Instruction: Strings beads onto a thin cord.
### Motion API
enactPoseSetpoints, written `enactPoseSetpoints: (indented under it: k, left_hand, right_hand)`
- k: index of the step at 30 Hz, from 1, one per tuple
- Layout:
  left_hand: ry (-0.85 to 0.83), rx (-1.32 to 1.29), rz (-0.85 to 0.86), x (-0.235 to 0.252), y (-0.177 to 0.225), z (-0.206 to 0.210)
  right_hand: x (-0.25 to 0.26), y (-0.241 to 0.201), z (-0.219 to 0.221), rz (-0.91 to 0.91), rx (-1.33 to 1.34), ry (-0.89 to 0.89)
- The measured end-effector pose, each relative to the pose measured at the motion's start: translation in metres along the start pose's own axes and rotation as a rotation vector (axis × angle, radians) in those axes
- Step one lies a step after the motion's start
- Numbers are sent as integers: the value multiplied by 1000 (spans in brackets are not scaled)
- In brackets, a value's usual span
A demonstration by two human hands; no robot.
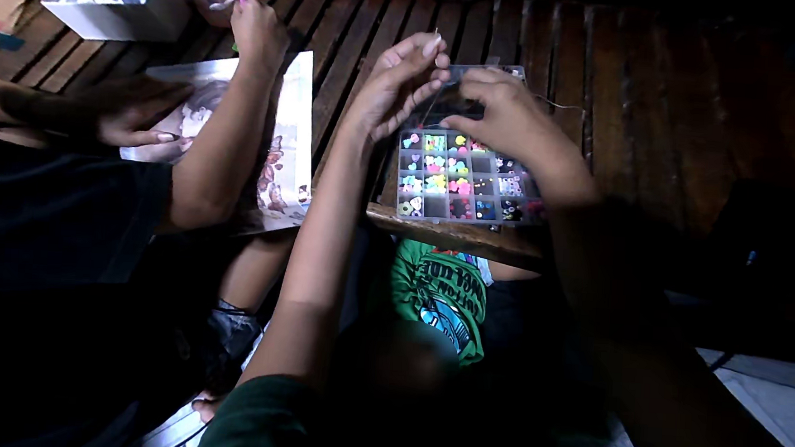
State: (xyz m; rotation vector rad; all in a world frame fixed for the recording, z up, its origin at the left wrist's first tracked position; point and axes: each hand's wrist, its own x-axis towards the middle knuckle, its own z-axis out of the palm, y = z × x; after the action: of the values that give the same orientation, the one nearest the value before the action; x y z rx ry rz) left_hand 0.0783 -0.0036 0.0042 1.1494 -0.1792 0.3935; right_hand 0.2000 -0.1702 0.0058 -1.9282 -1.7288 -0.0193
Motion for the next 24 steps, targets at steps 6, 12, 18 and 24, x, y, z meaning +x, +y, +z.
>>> enactPoseSetpoints:
  k: [6, 12, 18, 24]
  left_hand:
    - [0, 81, -48, -2, 1, 5]
    - [122, 98, -10, 5, -2, 5]
    - [130, 129, -52, 7, -6, 8]
    - [184, 122, -40, 8, -6, 10]
  right_hand:
    - [0, -10, 7, 41, 337, 99]
    - [-2, -3, -15, 142, 430, 195]
    - [-49, -17, -47, 277, 149, 236]
    - [-114, -44, -40, 302, 15, 45]
